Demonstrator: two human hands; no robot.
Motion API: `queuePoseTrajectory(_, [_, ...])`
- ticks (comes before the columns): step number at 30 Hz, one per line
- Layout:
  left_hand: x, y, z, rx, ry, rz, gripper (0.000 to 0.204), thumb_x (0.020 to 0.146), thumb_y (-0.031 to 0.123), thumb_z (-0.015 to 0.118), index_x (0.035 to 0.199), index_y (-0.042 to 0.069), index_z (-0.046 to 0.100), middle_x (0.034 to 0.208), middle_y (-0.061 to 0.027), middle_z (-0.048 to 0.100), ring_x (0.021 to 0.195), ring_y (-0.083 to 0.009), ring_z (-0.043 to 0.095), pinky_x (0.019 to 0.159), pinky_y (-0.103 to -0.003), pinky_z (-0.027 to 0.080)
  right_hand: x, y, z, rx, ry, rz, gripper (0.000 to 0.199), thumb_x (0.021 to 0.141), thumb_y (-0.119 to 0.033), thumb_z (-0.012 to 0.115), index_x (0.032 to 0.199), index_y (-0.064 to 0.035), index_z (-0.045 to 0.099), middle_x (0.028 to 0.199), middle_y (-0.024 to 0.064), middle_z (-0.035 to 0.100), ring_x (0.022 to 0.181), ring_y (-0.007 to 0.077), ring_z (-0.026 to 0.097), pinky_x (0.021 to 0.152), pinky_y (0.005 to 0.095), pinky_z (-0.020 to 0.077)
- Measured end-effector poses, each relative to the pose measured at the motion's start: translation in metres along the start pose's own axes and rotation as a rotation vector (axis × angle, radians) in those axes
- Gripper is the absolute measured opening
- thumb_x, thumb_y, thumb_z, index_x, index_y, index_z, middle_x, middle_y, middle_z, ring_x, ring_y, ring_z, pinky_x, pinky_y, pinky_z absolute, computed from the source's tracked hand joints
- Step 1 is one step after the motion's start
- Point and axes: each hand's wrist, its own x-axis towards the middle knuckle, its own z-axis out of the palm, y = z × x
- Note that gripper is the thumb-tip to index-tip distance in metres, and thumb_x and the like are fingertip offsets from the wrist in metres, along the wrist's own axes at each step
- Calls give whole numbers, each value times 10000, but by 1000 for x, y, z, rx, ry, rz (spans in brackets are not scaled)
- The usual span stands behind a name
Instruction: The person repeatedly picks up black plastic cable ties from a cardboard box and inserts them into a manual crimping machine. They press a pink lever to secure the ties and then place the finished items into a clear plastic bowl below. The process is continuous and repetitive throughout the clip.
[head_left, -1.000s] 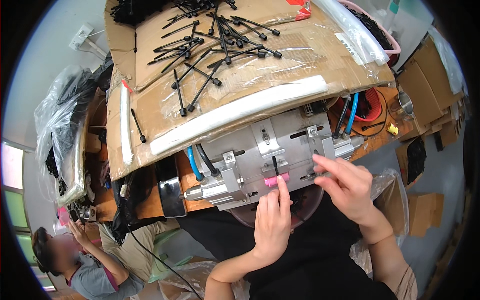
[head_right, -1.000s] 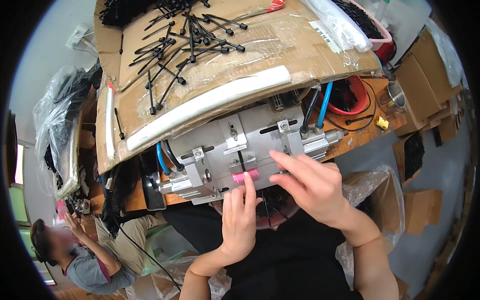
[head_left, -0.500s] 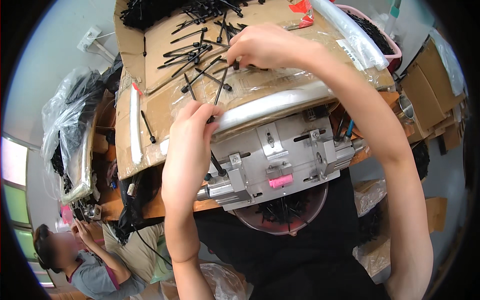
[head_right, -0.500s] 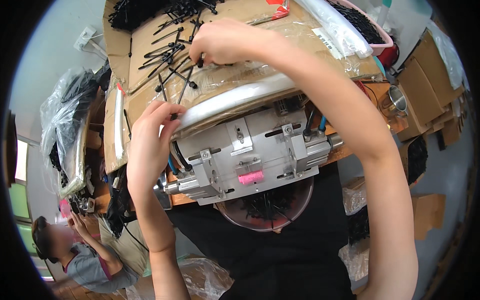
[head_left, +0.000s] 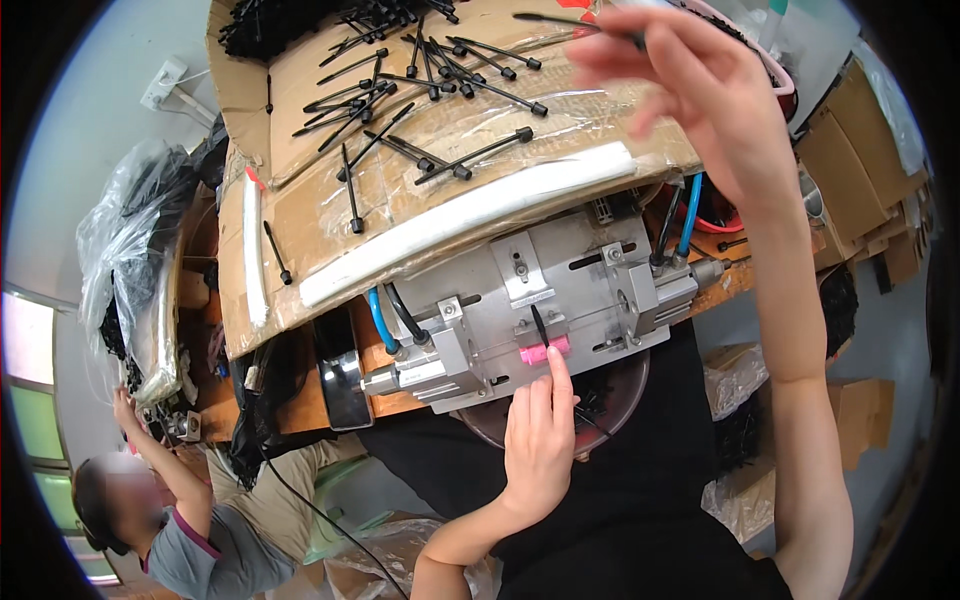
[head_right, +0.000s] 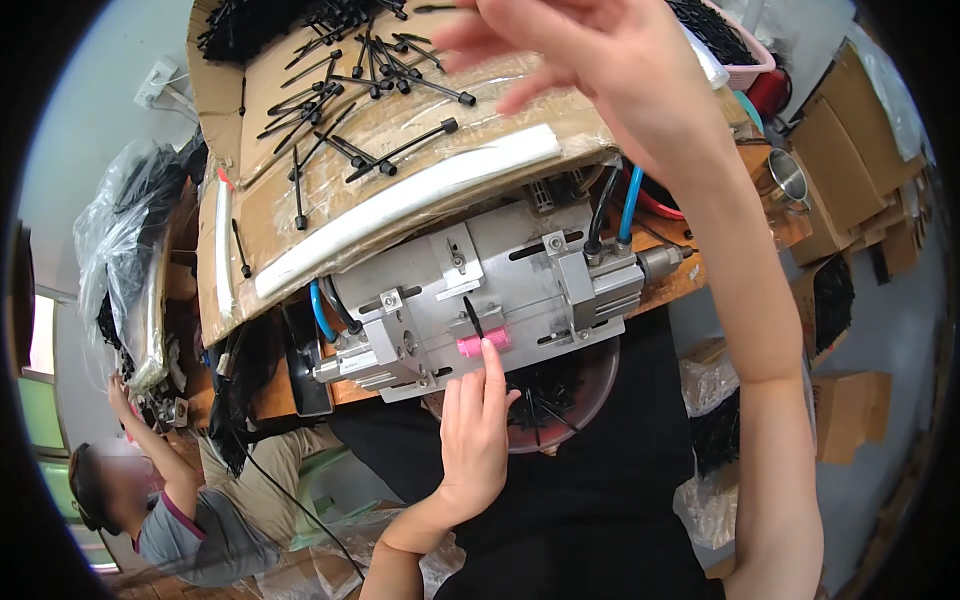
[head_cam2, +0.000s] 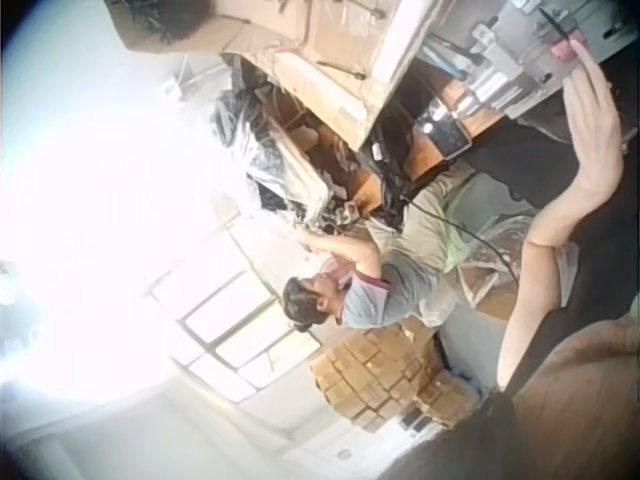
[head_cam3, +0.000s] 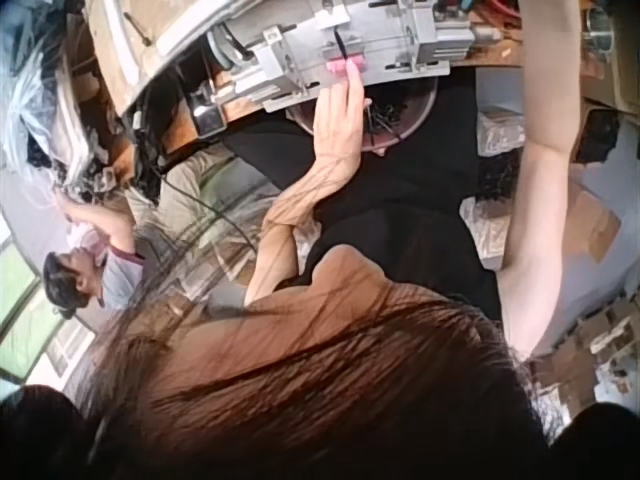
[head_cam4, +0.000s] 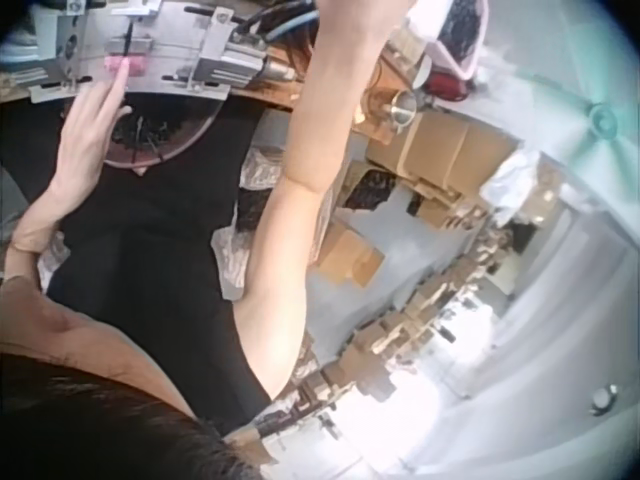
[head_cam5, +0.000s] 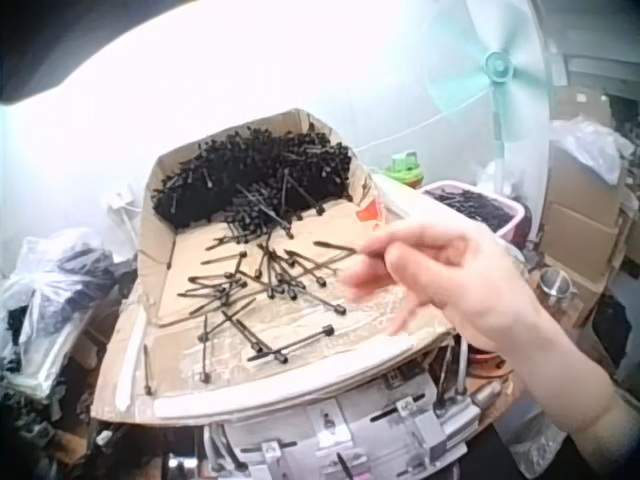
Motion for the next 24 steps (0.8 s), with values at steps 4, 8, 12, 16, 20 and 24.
queuePoseTrajectory(4, [9, -8, -9, 56, -44, 60, 606, 846, 17, 649, 1394, -109, 422, 949, -102, 536, 839, -229, 527, 772, -339, 472, -59, 6, 3, -49, -8, -54, 168, 891, 7, 633, 1057, 23, 656, 984, 135, 705, 802, 145, 666, 575, 229, 550])
queuePoseTrajectory(8, [15, -16, -32, -32, -88, 60, 584, 847, 9, 642, 1395, -57, 452, 987, -120, 541, 875, -259, 525, 796, -362, 466, -137, 34, 29, -426, -110, -109, 300, 736, 10, 791, 1013, -49, 689, 805, 96, 680, 649, 166, 626, 545, 285, 492])
queuePoseTrajectory(12, [79, -46, -81, 165, 264, 13, 445, 862, 29, 650, 1300, 60, 578, 990, -146, 551, 949, -310, 528, 827, -381, 453, -203, 63, 65, -679, -172, -132, 637, 730, -10, 790, 1315, 34, 543, 720, 70, 575, 587, 191, 552, 508, 319, 450])
queuePoseTrajectory(16, [138, -115, -113, 143, 290, -34, 216, 925, 114, 610, 1119, 25, 645, 928, -112, 577, 867, -237, 569, 798, -335, 473, -212, 91, 84, -687, -197, -117, 662, 756, -37, 777, 1359, 32, 512, 654, 51, 514, 565, 180, 538, 501, 329, 436])
queuePoseTrajectory(20, [139, -115, -131, -148, 136, -140, 126, 890, 65, 638, 993, 6, 678, 872, -82, 602, 765, -169, 570, 763, -295, 479, -204, 95, 91, -669, -196, -128, 644, 780, -76, 767, 1363, 22, 511, 653, 51, 521, 548, 187, 547, 499, 321, 450])
queuePoseTrajectory(24, [119, -97, -122, -84, 268, -87, 134, 829, -1, 675, 963, -1, 679, 838, -84, 609, 773, -160, 571, 756, -280, 469, -191, 76, 77, -771, -336, -102, 615, 806, -138, 751, 1359, 4, 522, 704, 45, 552, 545, 188, 572, 482, 302, 463])
